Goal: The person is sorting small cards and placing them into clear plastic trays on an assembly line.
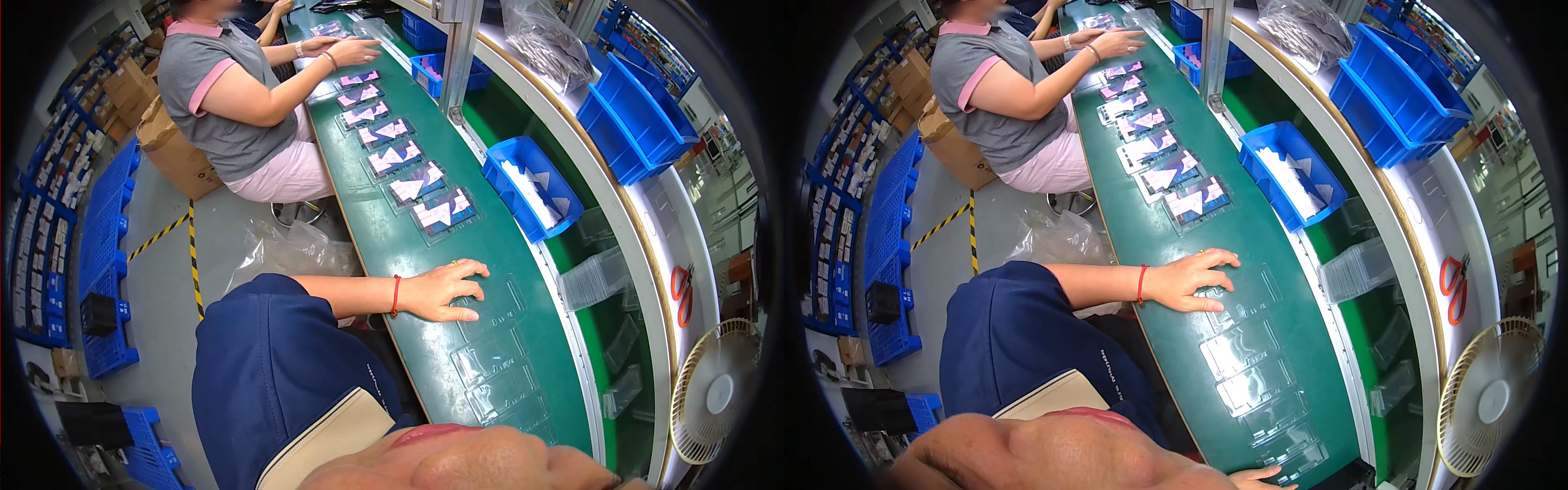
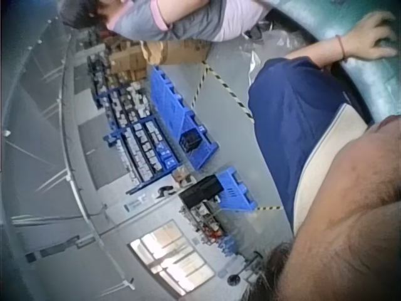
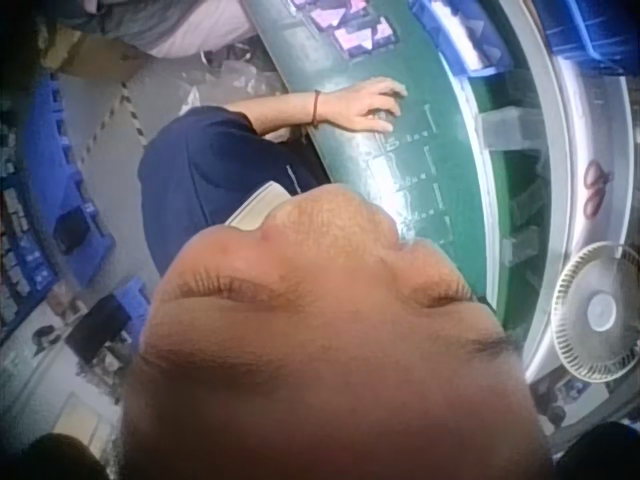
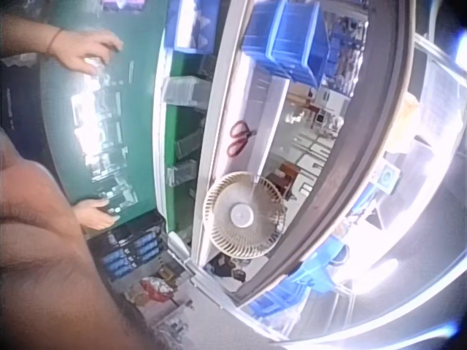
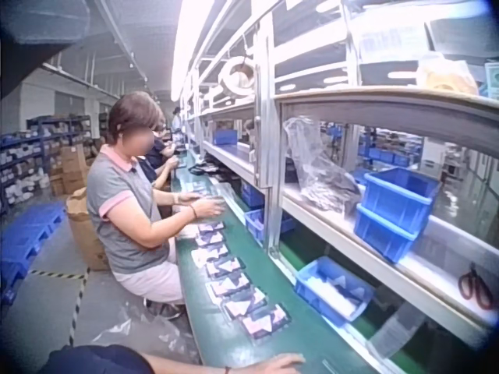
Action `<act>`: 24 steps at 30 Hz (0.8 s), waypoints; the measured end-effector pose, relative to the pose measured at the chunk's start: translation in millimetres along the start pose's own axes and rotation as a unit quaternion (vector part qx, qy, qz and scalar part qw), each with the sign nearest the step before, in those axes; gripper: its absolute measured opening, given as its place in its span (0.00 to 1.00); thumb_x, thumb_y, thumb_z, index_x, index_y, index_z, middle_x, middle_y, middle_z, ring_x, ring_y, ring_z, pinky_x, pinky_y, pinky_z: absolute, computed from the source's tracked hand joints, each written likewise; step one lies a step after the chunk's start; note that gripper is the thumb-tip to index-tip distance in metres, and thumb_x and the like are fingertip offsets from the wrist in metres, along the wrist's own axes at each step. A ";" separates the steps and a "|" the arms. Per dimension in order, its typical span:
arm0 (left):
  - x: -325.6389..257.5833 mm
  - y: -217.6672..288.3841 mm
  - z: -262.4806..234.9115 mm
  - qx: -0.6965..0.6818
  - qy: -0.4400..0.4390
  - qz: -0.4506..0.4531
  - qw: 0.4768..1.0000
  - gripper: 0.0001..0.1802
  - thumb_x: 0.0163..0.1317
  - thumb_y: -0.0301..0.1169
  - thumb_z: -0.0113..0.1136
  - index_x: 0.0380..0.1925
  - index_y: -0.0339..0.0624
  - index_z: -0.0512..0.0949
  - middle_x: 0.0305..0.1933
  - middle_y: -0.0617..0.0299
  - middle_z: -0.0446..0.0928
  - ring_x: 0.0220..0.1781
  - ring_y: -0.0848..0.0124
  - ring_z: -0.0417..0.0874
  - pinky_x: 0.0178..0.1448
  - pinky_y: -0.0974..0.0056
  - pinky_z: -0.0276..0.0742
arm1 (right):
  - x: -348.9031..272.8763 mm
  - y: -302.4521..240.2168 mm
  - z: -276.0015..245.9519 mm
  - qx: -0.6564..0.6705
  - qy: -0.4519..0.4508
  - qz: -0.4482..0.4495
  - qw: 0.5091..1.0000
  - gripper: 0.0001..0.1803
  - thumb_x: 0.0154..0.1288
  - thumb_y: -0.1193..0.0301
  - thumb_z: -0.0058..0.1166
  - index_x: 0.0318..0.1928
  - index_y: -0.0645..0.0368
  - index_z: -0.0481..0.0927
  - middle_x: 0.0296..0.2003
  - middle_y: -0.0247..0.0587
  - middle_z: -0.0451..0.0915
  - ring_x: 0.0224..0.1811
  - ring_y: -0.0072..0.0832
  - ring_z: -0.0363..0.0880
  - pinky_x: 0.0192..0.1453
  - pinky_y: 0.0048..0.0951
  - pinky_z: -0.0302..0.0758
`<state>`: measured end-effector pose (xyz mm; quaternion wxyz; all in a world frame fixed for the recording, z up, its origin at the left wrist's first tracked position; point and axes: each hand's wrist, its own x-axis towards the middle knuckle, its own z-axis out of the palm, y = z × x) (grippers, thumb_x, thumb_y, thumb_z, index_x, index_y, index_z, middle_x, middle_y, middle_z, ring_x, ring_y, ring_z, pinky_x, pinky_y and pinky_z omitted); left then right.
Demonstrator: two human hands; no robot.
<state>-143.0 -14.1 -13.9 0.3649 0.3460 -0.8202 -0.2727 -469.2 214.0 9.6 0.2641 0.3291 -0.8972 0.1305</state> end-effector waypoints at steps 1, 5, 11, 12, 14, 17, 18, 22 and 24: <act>-0.3 0.0 0.0 0.001 0.000 -0.001 1.000 0.19 0.59 0.42 0.63 0.44 0.42 0.76 0.61 0.45 0.63 0.64 0.48 0.64 0.64 0.51 0.65 | 0.1 0.1 -0.6 0.007 0.009 -0.009 1.000 0.39 0.68 0.42 0.40 0.56 0.70 0.68 0.47 0.62 0.72 0.47 0.57 0.72 0.50 0.52 0.69; 0.3 1.3 -1.4 0.007 -0.003 0.001 1.000 0.18 0.59 0.41 0.63 0.43 0.42 0.76 0.61 0.45 0.63 0.64 0.48 0.64 0.64 0.51 0.67 | -0.1 2.6 3.0 -0.003 0.010 -0.019 1.000 0.40 0.68 0.42 0.39 0.57 0.71 0.67 0.48 0.63 0.71 0.49 0.58 0.71 0.52 0.52 0.69; -0.3 1.2 -1.0 0.004 0.000 0.004 1.000 0.17 0.59 0.41 0.63 0.43 0.42 0.76 0.61 0.45 0.63 0.64 0.48 0.64 0.64 0.51 0.67 | 0.3 3.7 4.2 0.012 -0.006 -0.006 1.000 0.40 0.67 0.42 0.40 0.57 0.71 0.67 0.48 0.63 0.72 0.48 0.57 0.71 0.51 0.51 0.69; 0.5 0.8 -1.4 0.004 -0.001 0.005 1.000 0.17 0.59 0.41 0.63 0.42 0.42 0.76 0.61 0.45 0.63 0.64 0.48 0.64 0.63 0.51 0.66 | 0.5 3.3 5.4 -0.006 0.001 -0.020 1.000 0.40 0.67 0.42 0.40 0.57 0.71 0.67 0.48 0.63 0.72 0.48 0.57 0.71 0.51 0.51 0.69; 1.7 -0.8 -1.8 0.007 0.000 0.006 1.000 0.17 0.59 0.41 0.63 0.42 0.42 0.76 0.61 0.45 0.63 0.65 0.48 0.64 0.63 0.51 0.66 | 2.4 -1.5 3.1 0.017 -0.005 -0.011 1.000 0.40 0.67 0.42 0.40 0.57 0.71 0.67 0.48 0.63 0.72 0.48 0.57 0.72 0.51 0.51 0.69; 1.1 -0.5 -1.4 0.004 -0.001 0.000 1.000 0.16 0.59 0.40 0.63 0.41 0.41 0.76 0.61 0.45 0.63 0.65 0.48 0.64 0.62 0.51 0.66 | 2.3 -2.6 0.3 0.026 -0.009 -0.011 1.000 0.40 0.67 0.42 0.41 0.57 0.71 0.67 0.48 0.63 0.72 0.48 0.57 0.72 0.51 0.51 0.69; 1.4 -0.6 -0.9 -0.001 -0.003 -0.005 1.000 0.16 0.59 0.40 0.63 0.41 0.41 0.76 0.61 0.45 0.63 0.65 0.48 0.64 0.62 0.51 0.66 | 2.6 -2.2 0.1 0.013 -0.005 -0.018 1.000 0.40 0.67 0.42 0.41 0.57 0.71 0.67 0.48 0.63 0.72 0.48 0.57 0.72 0.51 0.51 0.69; 1.0 -1.8 -1.0 0.003 0.001 0.002 1.000 0.16 0.60 0.40 0.63 0.41 0.41 0.77 0.60 0.45 0.63 0.65 0.48 0.64 0.63 0.51 0.66 | 3.2 -2.0 -0.1 0.030 -0.013 -0.002 0.999 0.39 0.67 0.42 0.42 0.57 0.71 0.68 0.48 0.63 0.72 0.48 0.57 0.72 0.51 0.51 0.69; -0.4 -0.1 -0.1 -0.004 0.007 -0.001 1.000 0.15 0.60 0.39 0.62 0.40 0.40 0.77 0.60 0.45 0.64 0.65 0.49 0.65 0.64 0.51 0.67 | 1.7 4.1 4.8 -0.022 0.001 -0.042 0.999 0.39 0.66 0.42 0.42 0.57 0.70 0.68 0.47 0.63 0.72 0.48 0.57 0.72 0.50 0.52 0.69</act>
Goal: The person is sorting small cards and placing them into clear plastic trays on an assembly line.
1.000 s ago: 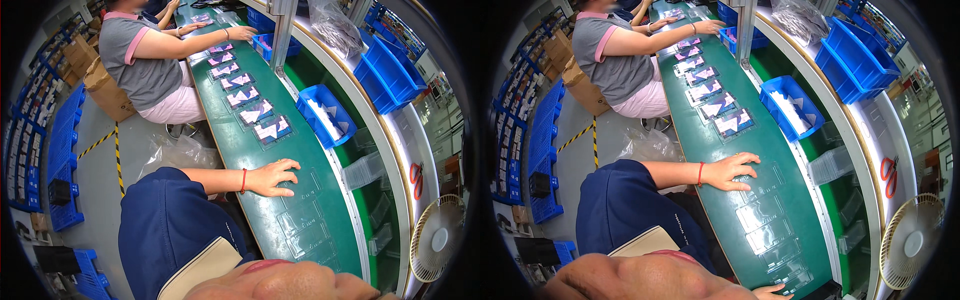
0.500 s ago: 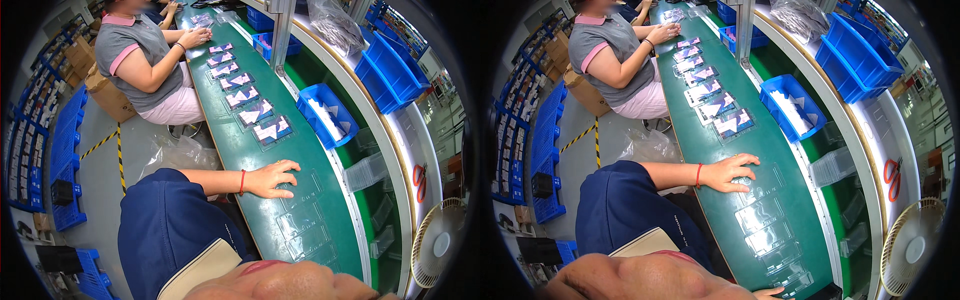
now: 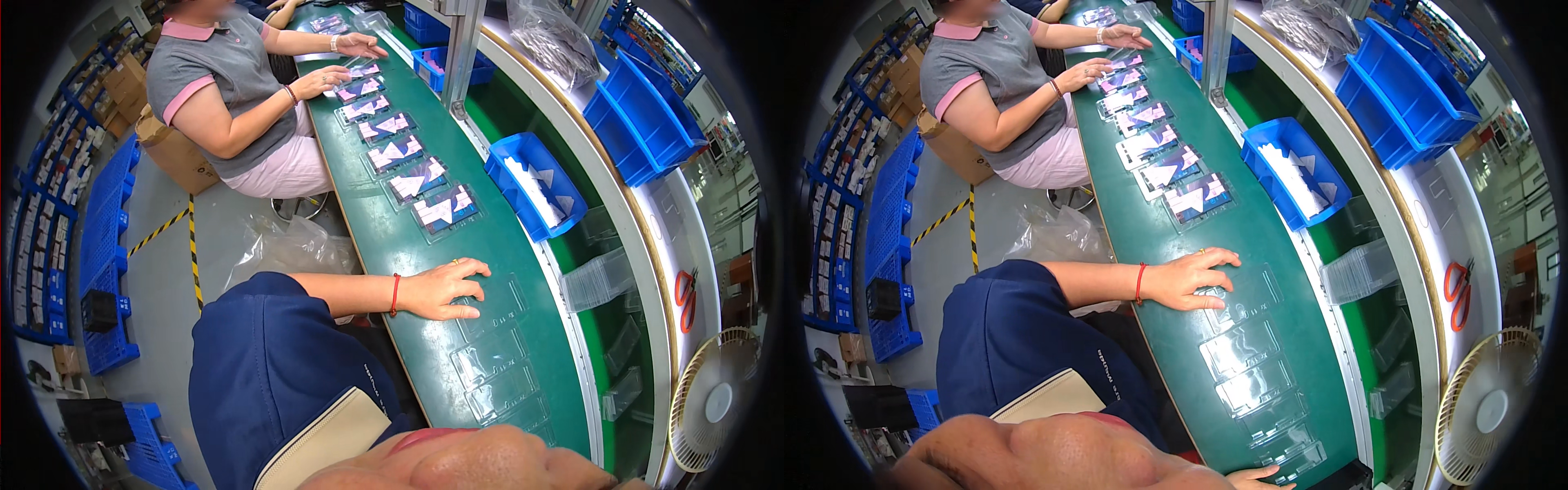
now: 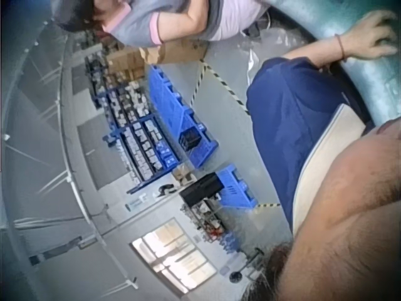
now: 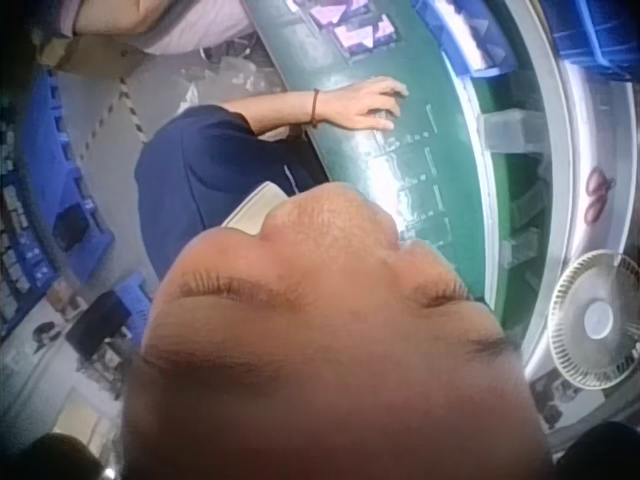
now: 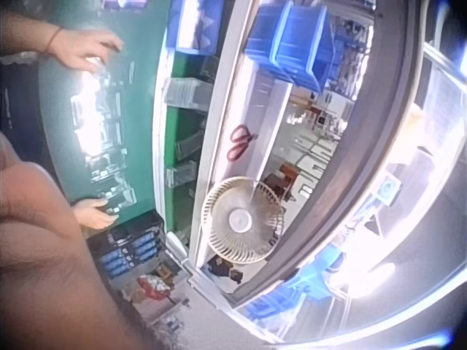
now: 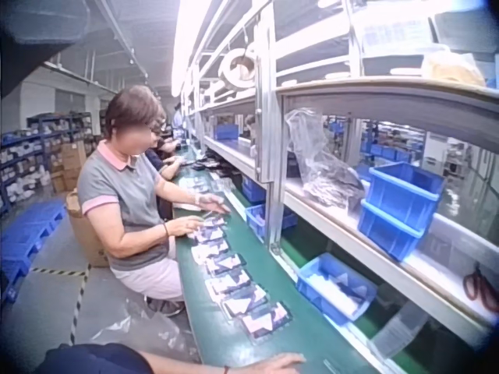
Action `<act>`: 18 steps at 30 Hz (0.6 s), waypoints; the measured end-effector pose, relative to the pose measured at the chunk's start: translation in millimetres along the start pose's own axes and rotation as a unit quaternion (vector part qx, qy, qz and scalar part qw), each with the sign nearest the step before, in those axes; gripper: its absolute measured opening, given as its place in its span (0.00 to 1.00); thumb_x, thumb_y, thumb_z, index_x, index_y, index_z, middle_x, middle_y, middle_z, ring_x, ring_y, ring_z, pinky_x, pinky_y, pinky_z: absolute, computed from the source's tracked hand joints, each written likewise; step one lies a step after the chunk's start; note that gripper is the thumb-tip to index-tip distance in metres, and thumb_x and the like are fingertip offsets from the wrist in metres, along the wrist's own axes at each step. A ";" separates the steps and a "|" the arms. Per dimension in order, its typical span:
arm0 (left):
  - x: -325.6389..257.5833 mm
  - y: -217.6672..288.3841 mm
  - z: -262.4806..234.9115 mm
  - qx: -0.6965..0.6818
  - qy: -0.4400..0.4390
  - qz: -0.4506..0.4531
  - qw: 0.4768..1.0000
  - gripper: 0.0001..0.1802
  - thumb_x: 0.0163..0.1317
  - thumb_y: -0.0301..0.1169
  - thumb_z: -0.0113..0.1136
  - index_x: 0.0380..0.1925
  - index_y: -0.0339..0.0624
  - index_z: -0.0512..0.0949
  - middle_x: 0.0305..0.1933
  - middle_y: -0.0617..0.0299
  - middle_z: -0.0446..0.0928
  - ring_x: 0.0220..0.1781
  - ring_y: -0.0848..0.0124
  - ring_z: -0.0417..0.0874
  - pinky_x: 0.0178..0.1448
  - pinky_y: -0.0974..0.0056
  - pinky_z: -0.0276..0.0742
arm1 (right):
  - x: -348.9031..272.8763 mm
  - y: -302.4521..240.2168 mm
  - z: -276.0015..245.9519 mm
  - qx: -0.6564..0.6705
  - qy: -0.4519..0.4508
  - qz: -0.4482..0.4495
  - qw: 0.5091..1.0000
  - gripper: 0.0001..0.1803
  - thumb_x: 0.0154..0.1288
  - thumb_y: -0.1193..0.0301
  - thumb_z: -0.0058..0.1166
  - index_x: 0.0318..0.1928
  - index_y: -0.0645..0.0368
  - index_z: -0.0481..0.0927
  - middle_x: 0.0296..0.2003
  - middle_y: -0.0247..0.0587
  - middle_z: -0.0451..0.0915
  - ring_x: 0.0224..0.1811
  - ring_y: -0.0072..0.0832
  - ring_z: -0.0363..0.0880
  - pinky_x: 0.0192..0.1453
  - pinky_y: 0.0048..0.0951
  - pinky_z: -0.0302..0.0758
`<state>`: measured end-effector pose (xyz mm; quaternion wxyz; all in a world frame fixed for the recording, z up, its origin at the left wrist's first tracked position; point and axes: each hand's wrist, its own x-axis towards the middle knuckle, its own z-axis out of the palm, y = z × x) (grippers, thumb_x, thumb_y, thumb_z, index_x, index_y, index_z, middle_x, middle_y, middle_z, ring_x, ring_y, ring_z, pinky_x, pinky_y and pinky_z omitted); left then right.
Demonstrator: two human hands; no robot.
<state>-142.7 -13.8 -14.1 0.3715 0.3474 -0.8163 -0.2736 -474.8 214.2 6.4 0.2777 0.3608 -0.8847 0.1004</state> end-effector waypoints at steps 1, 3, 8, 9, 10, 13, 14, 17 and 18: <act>0.5 -0.2 0.3 0.001 0.000 0.002 1.000 0.15 0.60 0.39 0.62 0.40 0.40 0.77 0.60 0.45 0.64 0.65 0.49 0.65 0.64 0.51 0.67 | 0.0 -0.9 0.1 0.001 0.001 0.001 1.000 0.39 0.66 0.42 0.42 0.57 0.70 0.68 0.47 0.63 0.72 0.48 0.57 0.72 0.50 0.52 0.69; 0.7 -0.8 0.8 0.004 0.001 0.003 1.000 0.14 0.61 0.38 0.62 0.40 0.40 0.76 0.60 0.44 0.64 0.65 0.48 0.65 0.64 0.51 0.68 | 0.7 -3.6 -3.1 0.058 -0.009 0.042 0.997 0.39 0.66 0.42 0.43 0.56 0.70 0.68 0.47 0.62 0.73 0.47 0.56 0.72 0.50 0.51 0.70; 0.2 -1.3 2.3 0.005 0.003 0.001 1.000 0.14 0.60 0.38 0.62 0.40 0.40 0.77 0.60 0.44 0.64 0.64 0.48 0.65 0.64 0.51 0.68 | -0.3 0.0 0.6 -0.020 0.017 -0.010 1.000 0.39 0.66 0.42 0.43 0.56 0.70 0.69 0.46 0.61 0.73 0.46 0.56 0.73 0.49 0.51 0.70; 0.0 -2.3 2.8 0.005 0.003 0.000 1.000 0.14 0.60 0.38 0.62 0.40 0.40 0.77 0.60 0.44 0.64 0.64 0.48 0.66 0.64 0.51 0.68 | 0.6 -3.7 -3.0 0.025 0.010 0.014 1.000 0.39 0.66 0.42 0.43 0.55 0.70 0.69 0.46 0.61 0.73 0.46 0.56 0.73 0.49 0.51 0.70; 0.1 -2.3 2.2 0.005 0.004 0.000 1.000 0.14 0.60 0.38 0.62 0.40 0.40 0.77 0.60 0.44 0.64 0.64 0.48 0.66 0.64 0.51 0.68 | 1.3 -5.8 -4.9 0.069 0.003 0.038 0.997 0.39 0.66 0.42 0.43 0.55 0.70 0.69 0.46 0.61 0.73 0.46 0.56 0.73 0.49 0.51 0.70; 0.6 -2.2 -0.2 -0.001 0.006 -0.001 1.000 0.15 0.61 0.39 0.62 0.40 0.40 0.76 0.60 0.45 0.63 0.63 0.48 0.66 0.64 0.51 0.67 | 0.6 -2.1 -0.7 0.024 0.012 -0.006 1.000 0.38 0.67 0.43 0.43 0.55 0.70 0.69 0.46 0.61 0.73 0.46 0.56 0.73 0.50 0.51 0.70; 0.8 -2.6 -0.5 0.001 0.005 -0.001 1.000 0.15 0.61 0.39 0.62 0.40 0.40 0.76 0.61 0.45 0.63 0.63 0.48 0.66 0.64 0.51 0.67 | -0.3 -1.3 0.8 0.024 0.013 -0.007 1.000 0.38 0.67 0.43 0.43 0.55 0.70 0.69 0.46 0.61 0.73 0.46 0.56 0.73 0.50 0.51 0.70; 0.6 -0.8 -0.7 0.003 0.001 -0.004 1.000 0.16 0.61 0.39 0.62 0.41 0.40 0.76 0.61 0.45 0.63 0.63 0.49 0.66 0.64 0.51 0.67 | -2.0 -0.5 1.2 -0.014 0.023 -0.023 0.999 0.38 0.67 0.43 0.43 0.55 0.69 0.70 0.46 0.61 0.73 0.46 0.56 0.73 0.50 0.51 0.69; 1.2 -0.9 -2.0 0.004 -0.003 -0.006 1.000 0.16 0.61 0.40 0.61 0.42 0.40 0.76 0.61 0.45 0.63 0.63 0.49 0.66 0.64 0.51 0.67 | -1.1 -3.7 -0.7 0.017 0.019 0.002 1.000 0.38 0.67 0.43 0.43 0.55 0.69 0.70 0.47 0.61 0.73 0.47 0.56 0.73 0.50 0.51 0.69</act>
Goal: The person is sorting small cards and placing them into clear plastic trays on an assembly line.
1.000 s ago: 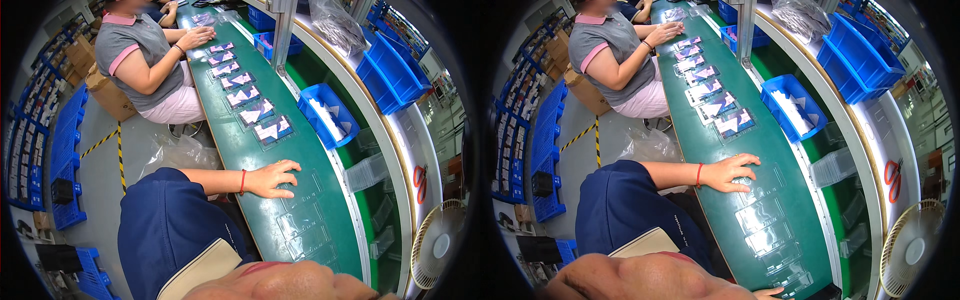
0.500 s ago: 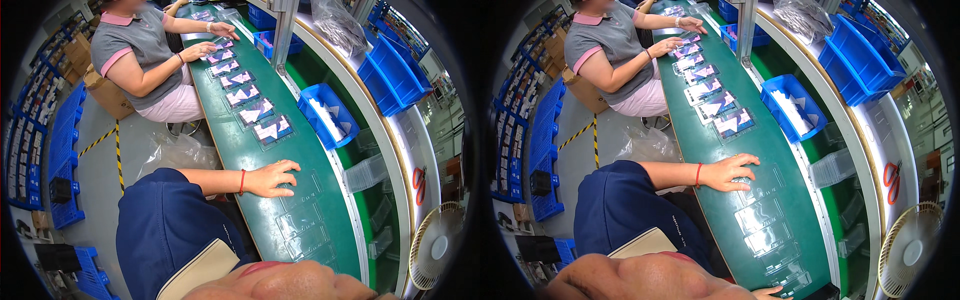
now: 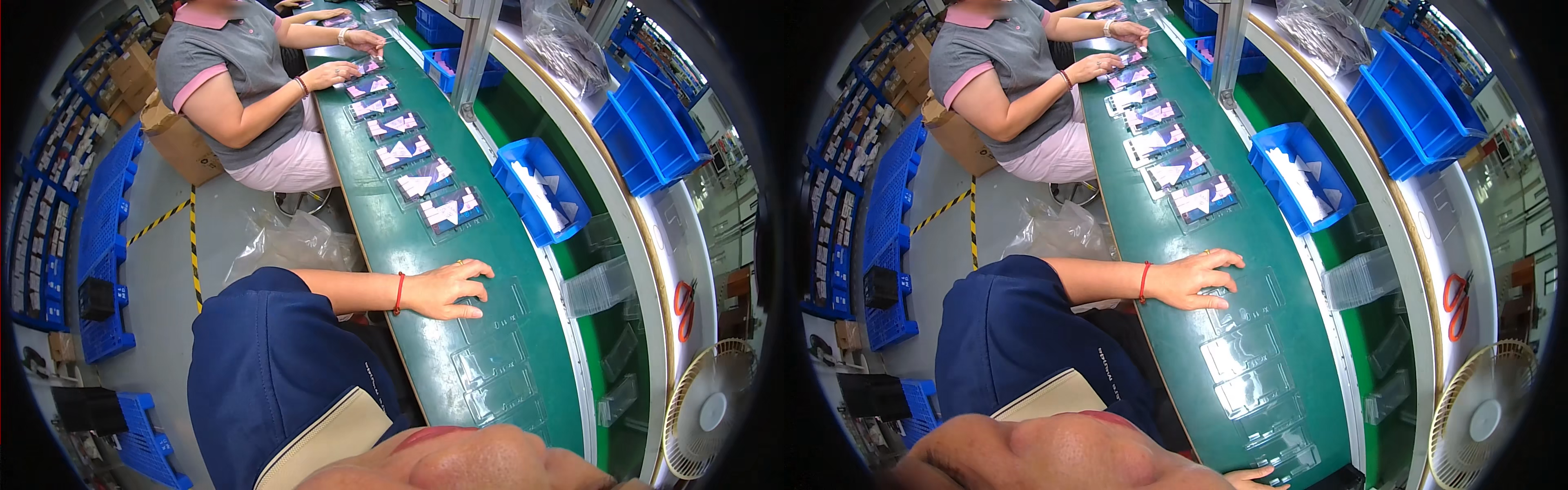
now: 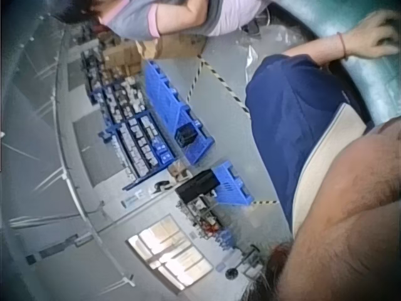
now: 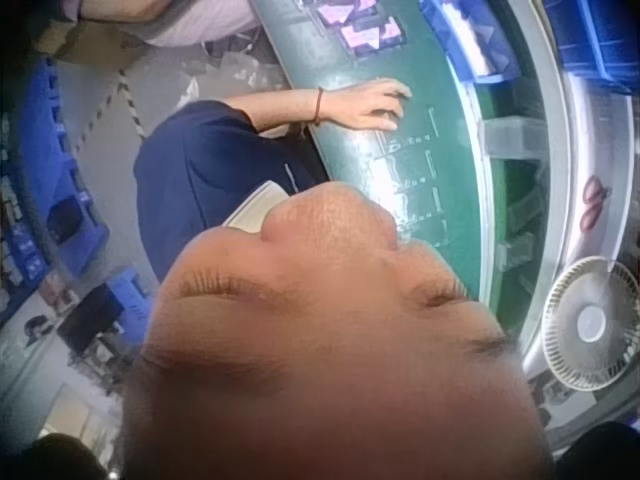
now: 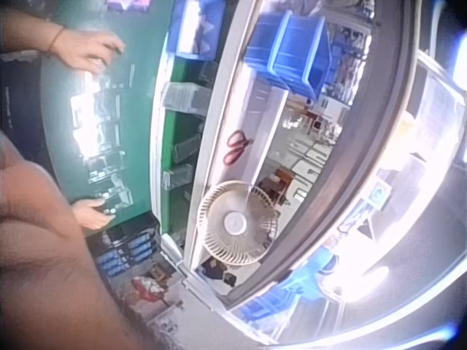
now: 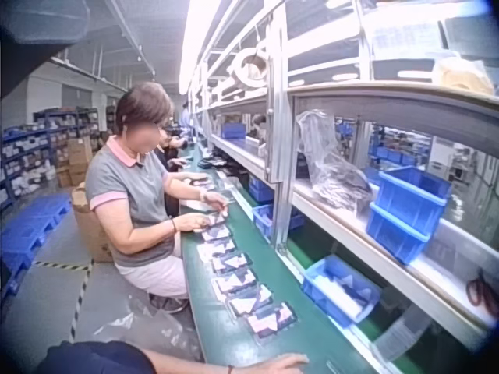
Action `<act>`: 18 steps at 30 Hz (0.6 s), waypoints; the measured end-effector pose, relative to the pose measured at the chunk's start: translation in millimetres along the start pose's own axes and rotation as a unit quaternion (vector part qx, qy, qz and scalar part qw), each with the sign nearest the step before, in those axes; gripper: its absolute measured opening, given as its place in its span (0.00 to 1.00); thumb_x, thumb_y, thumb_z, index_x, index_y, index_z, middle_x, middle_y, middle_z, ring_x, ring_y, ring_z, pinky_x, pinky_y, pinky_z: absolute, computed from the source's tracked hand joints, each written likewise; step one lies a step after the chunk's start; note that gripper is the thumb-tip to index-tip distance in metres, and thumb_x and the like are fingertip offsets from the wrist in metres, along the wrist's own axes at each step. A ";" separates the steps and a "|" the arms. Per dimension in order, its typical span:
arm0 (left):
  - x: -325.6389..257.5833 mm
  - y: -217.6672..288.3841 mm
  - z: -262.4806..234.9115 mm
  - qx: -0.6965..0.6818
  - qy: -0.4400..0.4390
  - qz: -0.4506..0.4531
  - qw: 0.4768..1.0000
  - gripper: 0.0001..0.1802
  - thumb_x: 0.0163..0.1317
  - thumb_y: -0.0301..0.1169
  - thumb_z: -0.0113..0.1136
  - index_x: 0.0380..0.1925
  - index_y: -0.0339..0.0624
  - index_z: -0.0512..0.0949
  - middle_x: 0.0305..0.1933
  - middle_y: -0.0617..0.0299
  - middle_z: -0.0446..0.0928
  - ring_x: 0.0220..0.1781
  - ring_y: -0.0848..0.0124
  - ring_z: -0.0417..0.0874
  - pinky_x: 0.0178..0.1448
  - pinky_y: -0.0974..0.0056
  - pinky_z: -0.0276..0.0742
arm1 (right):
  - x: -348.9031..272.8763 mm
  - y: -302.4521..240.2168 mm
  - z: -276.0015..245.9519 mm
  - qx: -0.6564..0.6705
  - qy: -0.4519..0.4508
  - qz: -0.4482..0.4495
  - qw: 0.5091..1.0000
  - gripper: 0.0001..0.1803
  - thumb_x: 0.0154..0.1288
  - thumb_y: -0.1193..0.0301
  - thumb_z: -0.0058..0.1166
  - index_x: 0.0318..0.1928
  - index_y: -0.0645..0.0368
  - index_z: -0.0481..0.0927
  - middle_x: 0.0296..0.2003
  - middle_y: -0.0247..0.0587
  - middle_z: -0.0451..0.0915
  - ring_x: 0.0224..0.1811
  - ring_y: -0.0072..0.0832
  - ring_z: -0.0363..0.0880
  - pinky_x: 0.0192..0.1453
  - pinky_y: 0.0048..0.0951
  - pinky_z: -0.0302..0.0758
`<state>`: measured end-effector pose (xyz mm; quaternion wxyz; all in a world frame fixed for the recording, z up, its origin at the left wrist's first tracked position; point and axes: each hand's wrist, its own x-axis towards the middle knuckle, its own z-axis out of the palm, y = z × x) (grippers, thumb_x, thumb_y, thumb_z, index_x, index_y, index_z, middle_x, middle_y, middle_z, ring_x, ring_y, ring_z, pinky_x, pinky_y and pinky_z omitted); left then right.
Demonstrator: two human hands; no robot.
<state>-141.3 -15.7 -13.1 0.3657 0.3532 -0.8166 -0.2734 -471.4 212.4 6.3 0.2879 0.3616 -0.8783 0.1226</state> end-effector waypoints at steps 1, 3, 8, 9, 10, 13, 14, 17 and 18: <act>0.1 -0.4 0.3 0.002 0.000 0.001 1.000 0.16 0.61 0.40 0.61 0.42 0.40 0.76 0.61 0.45 0.63 0.63 0.49 0.66 0.64 0.51 0.67 | 1.2 -2.0 -1.2 0.030 -0.005 0.026 0.999 0.38 0.67 0.43 0.43 0.55 0.69 0.70 0.47 0.61 0.73 0.47 0.56 0.73 0.50 0.51 0.69; -0.4 -1.6 2.0 0.002 0.005 -0.003 1.000 0.17 0.61 0.39 0.61 0.45 0.41 0.75 0.61 0.45 0.63 0.62 0.50 0.67 0.64 0.52 0.67 | 0.7 -0.2 -0.2 0.023 -0.001 0.019 1.000 0.38 0.67 0.43 0.42 0.55 0.69 0.70 0.47 0.61 0.73 0.47 0.55 0.73 0.51 0.51 0.69; -0.5 0.0 1.7 -0.011 0.007 -0.001 1.000 0.19 0.62 0.40 0.60 0.48 0.41 0.73 0.60 0.46 0.64 0.62 0.50 0.67 0.62 0.53 0.66 | 0.2 3.3 0.8 -0.140 0.038 -0.073 0.987 0.38 0.67 0.42 0.40 0.55 0.68 0.70 0.46 0.59 0.74 0.47 0.53 0.73 0.50 0.50 0.69; 0.4 0.1 2.9 -0.012 0.010 0.000 1.000 0.19 0.62 0.40 0.60 0.48 0.40 0.73 0.60 0.46 0.64 0.62 0.50 0.67 0.62 0.53 0.66 | -1.9 7.3 5.7 -0.139 0.037 -0.073 0.987 0.38 0.67 0.42 0.40 0.55 0.68 0.70 0.46 0.59 0.74 0.47 0.53 0.73 0.50 0.50 0.69; 0.0 0.3 3.3 -0.012 0.010 0.000 1.000 0.19 0.62 0.40 0.60 0.48 0.40 0.73 0.60 0.46 0.64 0.62 0.50 0.67 0.62 0.53 0.66 | -3.8 9.8 9.4 -0.076 0.023 -0.032 0.996 0.38 0.67 0.42 0.40 0.55 0.68 0.70 0.45 0.59 0.74 0.46 0.53 0.73 0.49 0.50 0.69; -0.4 -0.4 2.9 -0.010 0.008 0.006 1.000 0.20 0.62 0.40 0.60 0.49 0.40 0.73 0.60 0.46 0.64 0.62 0.50 0.66 0.62 0.53 0.66 | -3.9 8.3 9.9 -0.025 0.004 0.008 1.000 0.38 0.67 0.42 0.41 0.55 0.68 0.70 0.45 0.58 0.74 0.45 0.53 0.73 0.49 0.49 0.69; 0.5 -0.7 2.9 -0.008 0.007 0.002 1.000 0.20 0.62 0.40 0.60 0.49 0.40 0.73 0.60 0.46 0.64 0.62 0.50 0.66 0.62 0.53 0.66 | -2.8 6.2 8.2 -0.037 0.002 0.005 0.999 0.38 0.67 0.42 0.41 0.55 0.68 0.71 0.45 0.58 0.74 0.45 0.53 0.73 0.49 0.49 0.69; 1.0 -0.6 1.0 -0.007 0.005 0.001 1.000 0.21 0.62 0.40 0.59 0.51 0.40 0.72 0.60 0.47 0.64 0.63 0.50 0.66 0.63 0.53 0.66 | -0.7 0.0 2.5 -0.040 0.004 -0.007 0.999 0.37 0.67 0.43 0.41 0.54 0.68 0.71 0.45 0.58 0.74 0.45 0.53 0.73 0.49 0.49 0.70; 1.4 -0.4 0.8 -0.007 0.007 0.004 1.000 0.22 0.63 0.40 0.59 0.52 0.40 0.71 0.60 0.47 0.64 0.63 0.51 0.66 0.63 0.53 0.66 | 0.4 -0.7 2.7 -0.039 0.002 -0.007 0.999 0.37 0.67 0.43 0.41 0.54 0.68 0.71 0.45 0.58 0.74 0.45 0.53 0.73 0.49 0.49 0.70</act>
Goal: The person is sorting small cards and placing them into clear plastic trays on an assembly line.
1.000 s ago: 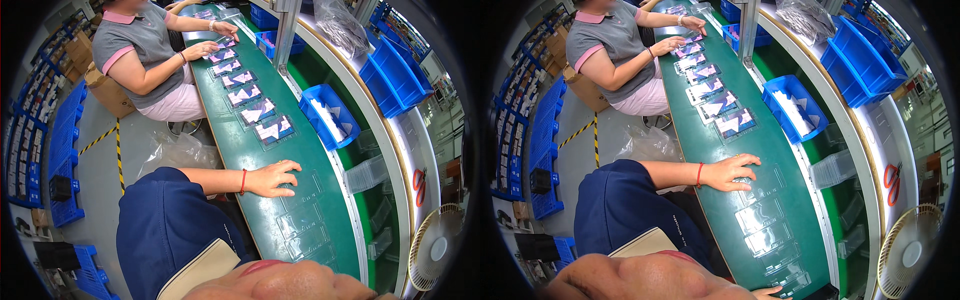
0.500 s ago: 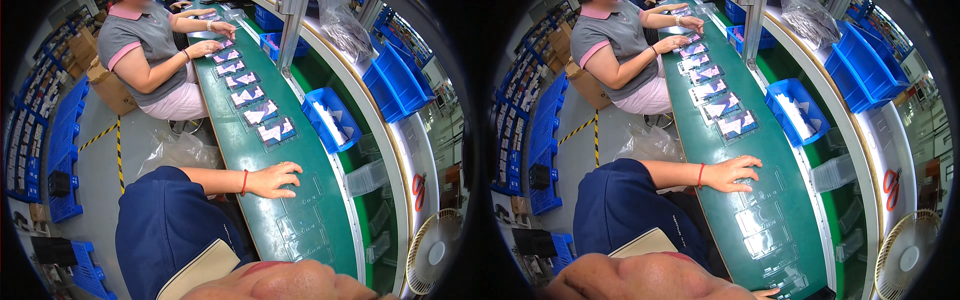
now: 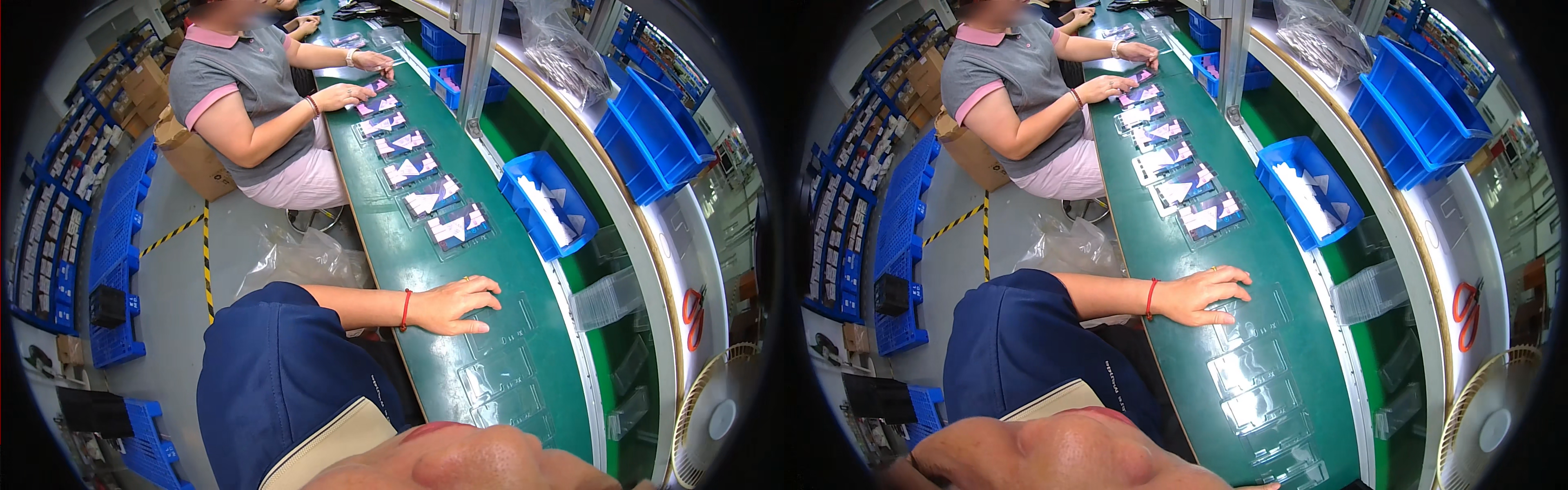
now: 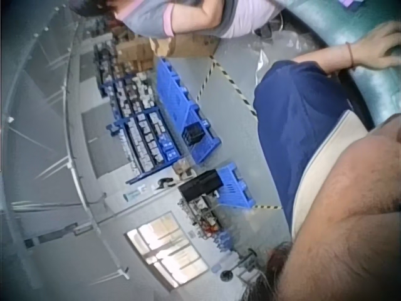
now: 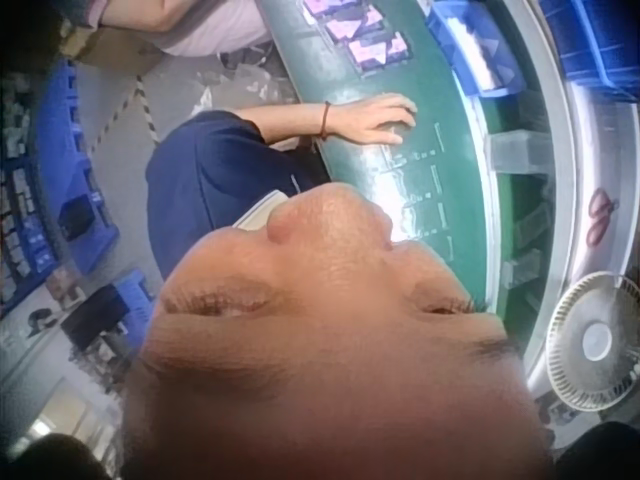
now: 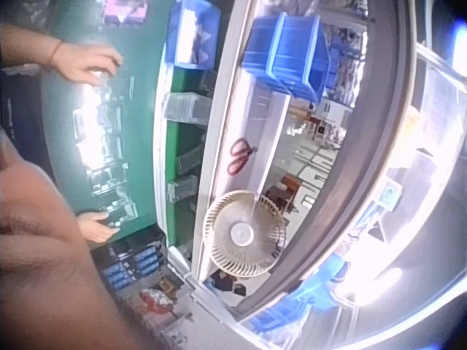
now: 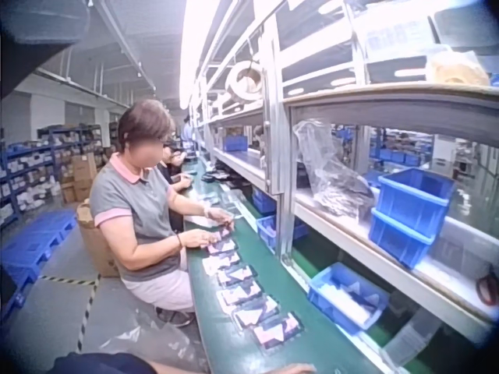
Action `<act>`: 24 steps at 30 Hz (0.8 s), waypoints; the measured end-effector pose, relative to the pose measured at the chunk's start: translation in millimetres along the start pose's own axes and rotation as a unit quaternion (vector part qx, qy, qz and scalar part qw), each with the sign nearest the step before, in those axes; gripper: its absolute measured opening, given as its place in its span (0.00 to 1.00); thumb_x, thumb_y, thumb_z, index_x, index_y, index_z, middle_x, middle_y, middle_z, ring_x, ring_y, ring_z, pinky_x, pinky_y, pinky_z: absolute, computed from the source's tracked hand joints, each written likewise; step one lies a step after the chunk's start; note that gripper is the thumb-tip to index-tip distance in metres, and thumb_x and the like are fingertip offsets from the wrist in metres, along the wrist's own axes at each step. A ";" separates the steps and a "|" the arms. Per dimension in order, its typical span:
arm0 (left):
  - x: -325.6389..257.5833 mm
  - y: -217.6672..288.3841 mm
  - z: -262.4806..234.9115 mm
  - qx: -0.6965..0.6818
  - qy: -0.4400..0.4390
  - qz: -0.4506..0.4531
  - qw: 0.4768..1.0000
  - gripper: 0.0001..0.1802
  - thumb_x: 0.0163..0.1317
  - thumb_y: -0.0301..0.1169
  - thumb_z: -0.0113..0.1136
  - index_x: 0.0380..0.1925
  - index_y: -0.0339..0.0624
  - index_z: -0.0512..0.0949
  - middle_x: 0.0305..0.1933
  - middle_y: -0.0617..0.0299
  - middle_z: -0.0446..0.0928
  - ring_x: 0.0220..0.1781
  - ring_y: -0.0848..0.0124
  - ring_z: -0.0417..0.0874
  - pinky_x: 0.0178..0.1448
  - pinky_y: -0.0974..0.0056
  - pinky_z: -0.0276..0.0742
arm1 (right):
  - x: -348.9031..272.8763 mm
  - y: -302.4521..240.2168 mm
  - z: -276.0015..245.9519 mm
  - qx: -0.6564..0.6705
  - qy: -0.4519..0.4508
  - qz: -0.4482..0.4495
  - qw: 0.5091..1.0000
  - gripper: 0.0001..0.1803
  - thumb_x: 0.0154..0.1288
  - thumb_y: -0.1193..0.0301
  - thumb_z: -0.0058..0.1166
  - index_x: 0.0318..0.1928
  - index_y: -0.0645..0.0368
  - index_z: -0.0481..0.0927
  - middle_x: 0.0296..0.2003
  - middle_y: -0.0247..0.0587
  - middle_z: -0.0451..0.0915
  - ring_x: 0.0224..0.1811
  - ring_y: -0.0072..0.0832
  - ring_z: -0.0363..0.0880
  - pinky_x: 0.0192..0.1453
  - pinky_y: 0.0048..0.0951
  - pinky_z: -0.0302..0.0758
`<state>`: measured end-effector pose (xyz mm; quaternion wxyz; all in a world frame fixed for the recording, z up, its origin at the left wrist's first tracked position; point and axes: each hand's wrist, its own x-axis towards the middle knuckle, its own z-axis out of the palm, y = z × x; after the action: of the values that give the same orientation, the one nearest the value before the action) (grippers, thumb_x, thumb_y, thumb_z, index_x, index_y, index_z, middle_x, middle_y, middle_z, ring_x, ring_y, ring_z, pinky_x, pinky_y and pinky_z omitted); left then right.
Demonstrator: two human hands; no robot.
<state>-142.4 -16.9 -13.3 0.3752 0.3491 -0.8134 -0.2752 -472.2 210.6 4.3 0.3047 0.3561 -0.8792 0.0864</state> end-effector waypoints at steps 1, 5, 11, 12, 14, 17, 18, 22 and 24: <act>0.3 -0.2 0.1 0.001 0.000 -0.002 1.000 0.22 0.63 0.40 0.59 0.52 0.40 0.71 0.60 0.47 0.64 0.63 0.51 0.66 0.63 0.53 0.66 | 1.0 -0.6 0.8 0.020 0.008 -0.003 1.000 0.37 0.68 0.43 0.41 0.54 0.69 0.71 0.45 0.58 0.74 0.45 0.53 0.73 0.49 0.49 0.70; 1.7 -0.8 -1.6 -0.007 -0.001 -0.011 1.000 0.24 0.63 0.40 0.59 0.55 0.39 0.69 0.60 0.47 0.64 0.63 0.51 0.66 0.64 0.53 0.65 | 7.0 -11.7 -11.1 0.092 -0.024 0.058 0.994 0.36 0.68 0.44 0.41 0.53 0.69 0.71 0.45 0.58 0.74 0.45 0.53 0.73 0.49 0.49 0.70; -1.2 2.8 1.8 -0.011 -0.001 -0.022 1.000 0.24 0.64 0.40 0.58 0.55 0.39 0.69 0.59 0.47 0.65 0.63 0.52 0.66 0.65 0.53 0.64 | 5.7 -0.2 -4.1 0.071 -0.041 0.037 0.996 0.36 0.68 0.44 0.42 0.55 0.69 0.70 0.45 0.59 0.74 0.45 0.54 0.73 0.49 0.50 0.69; -0.2 2.8 2.4 -0.014 -0.002 -0.023 1.000 0.24 0.64 0.40 0.57 0.55 0.39 0.69 0.59 0.47 0.65 0.63 0.52 0.66 0.65 0.53 0.64 | 5.6 0.7 -4.9 0.082 -0.049 0.042 0.995 0.37 0.68 0.44 0.43 0.55 0.69 0.70 0.45 0.59 0.74 0.45 0.54 0.73 0.49 0.50 0.69; -0.7 2.1 4.0 -0.014 -0.004 -0.023 1.000 0.24 0.64 0.40 0.57 0.55 0.39 0.69 0.59 0.47 0.65 0.63 0.52 0.66 0.65 0.54 0.64 | 3.9 4.7 -8.9 0.099 -0.062 0.055 0.992 0.38 0.67 0.44 0.43 0.57 0.69 0.68 0.46 0.60 0.74 0.46 0.54 0.73 0.50 0.50 0.69; 0.5 3.9 -0.6 -0.029 -0.012 -0.009 0.999 0.23 0.61 0.36 0.59 0.54 0.39 0.70 0.59 0.47 0.66 0.62 0.52 0.67 0.65 0.54 0.64 | -3.2 14.8 2.7 0.063 -0.062 0.039 0.995 0.40 0.67 0.43 0.42 0.60 0.69 0.65 0.49 0.61 0.73 0.49 0.53 0.73 0.50 0.53 0.68; 0.8 3.7 -3.8 -0.009 0.005 -0.010 1.000 0.22 0.61 0.37 0.59 0.52 0.39 0.71 0.57 0.47 0.67 0.60 0.51 0.68 0.63 0.54 0.65 | -3.0 13.1 6.6 0.123 -0.072 0.080 0.987 0.33 0.66 0.51 0.47 0.58 0.69 0.68 0.50 0.61 0.74 0.50 0.54 0.74 0.53 0.49 0.69; 6.8 5.2 -9.7 0.024 0.032 -0.008 0.999 0.21 0.57 0.33 0.61 0.50 0.37 0.73 0.54 0.46 0.70 0.58 0.50 0.71 0.62 0.54 0.67 | 4.6 5.5 -1.8 0.129 -0.061 0.067 0.987 0.31 0.62 0.61 0.55 0.59 0.72 0.67 0.52 0.63 0.74 0.54 0.55 0.73 0.60 0.46 0.67; 12.5 7.4 -11.0 0.030 0.030 -0.004 0.999 0.21 0.56 0.29 0.60 0.51 0.36 0.72 0.54 0.45 0.71 0.58 0.49 0.71 0.62 0.55 0.67 | 5.3 4.4 -3.6 0.182 -0.046 0.062 0.980 0.30 0.60 0.68 0.57 0.60 0.71 0.66 0.55 0.62 0.71 0.57 0.54 0.69 0.63 0.43 0.64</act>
<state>-142.3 -24.1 3.5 0.3877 0.3717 -0.8081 -0.2421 -476.5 212.0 10.7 0.1881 0.3536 -0.8822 0.2476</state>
